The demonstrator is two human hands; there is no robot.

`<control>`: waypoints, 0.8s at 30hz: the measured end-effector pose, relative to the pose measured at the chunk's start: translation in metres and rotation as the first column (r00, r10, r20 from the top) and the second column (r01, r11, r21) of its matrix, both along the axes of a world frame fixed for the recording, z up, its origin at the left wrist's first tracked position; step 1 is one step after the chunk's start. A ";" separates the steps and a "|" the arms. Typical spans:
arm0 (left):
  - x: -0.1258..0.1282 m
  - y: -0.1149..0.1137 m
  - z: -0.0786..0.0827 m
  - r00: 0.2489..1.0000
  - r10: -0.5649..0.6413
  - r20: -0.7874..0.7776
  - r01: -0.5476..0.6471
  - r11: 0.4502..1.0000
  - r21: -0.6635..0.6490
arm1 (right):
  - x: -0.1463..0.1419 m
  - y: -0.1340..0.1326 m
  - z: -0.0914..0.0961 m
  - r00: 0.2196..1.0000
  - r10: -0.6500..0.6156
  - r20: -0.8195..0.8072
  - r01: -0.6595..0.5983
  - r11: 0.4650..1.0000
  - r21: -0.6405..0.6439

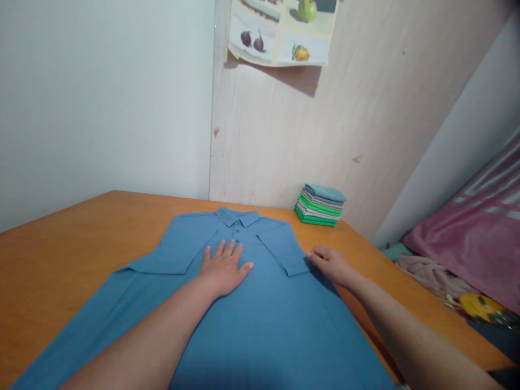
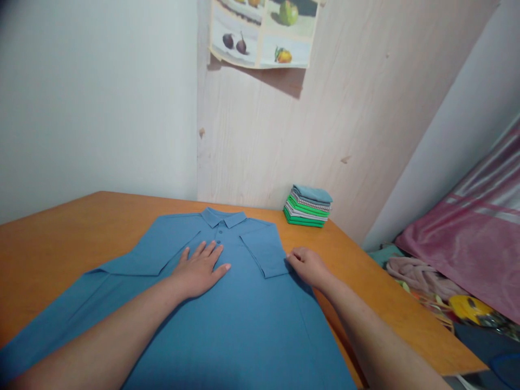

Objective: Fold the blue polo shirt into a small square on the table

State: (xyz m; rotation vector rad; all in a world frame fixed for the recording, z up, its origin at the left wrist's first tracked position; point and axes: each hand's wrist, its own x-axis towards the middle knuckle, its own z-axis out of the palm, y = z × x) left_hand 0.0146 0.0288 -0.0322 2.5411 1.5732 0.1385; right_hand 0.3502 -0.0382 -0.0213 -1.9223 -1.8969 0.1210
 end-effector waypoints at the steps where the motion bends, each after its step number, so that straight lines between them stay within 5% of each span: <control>1: 0.000 0.000 0.001 1.000 0.000 -0.002 0.000 1.000 0.000 | 0.000 -0.004 -0.002 1.000 0.016 0.006 -0.015 1.000 -0.018; 8: 0.000 0.001 -0.001 1.000 -0.001 0.009 0.001 1.000 0.006 | 0.003 -0.017 0.004 0.995 -0.067 0.079 0.073 0.995 -0.068; 14: 0.000 0.002 -0.004 1.000 -0.006 0.019 0.006 1.000 -0.006 | -0.016 -0.019 0.007 0.993 0.078 0.094 -0.070 0.994 -0.083; 24: 0.000 -0.005 0.001 0.998 -0.017 0.065 0.020 0.999 -0.045 | -0.038 -0.010 0.004 0.987 0.102 0.125 -0.089 0.990 -0.107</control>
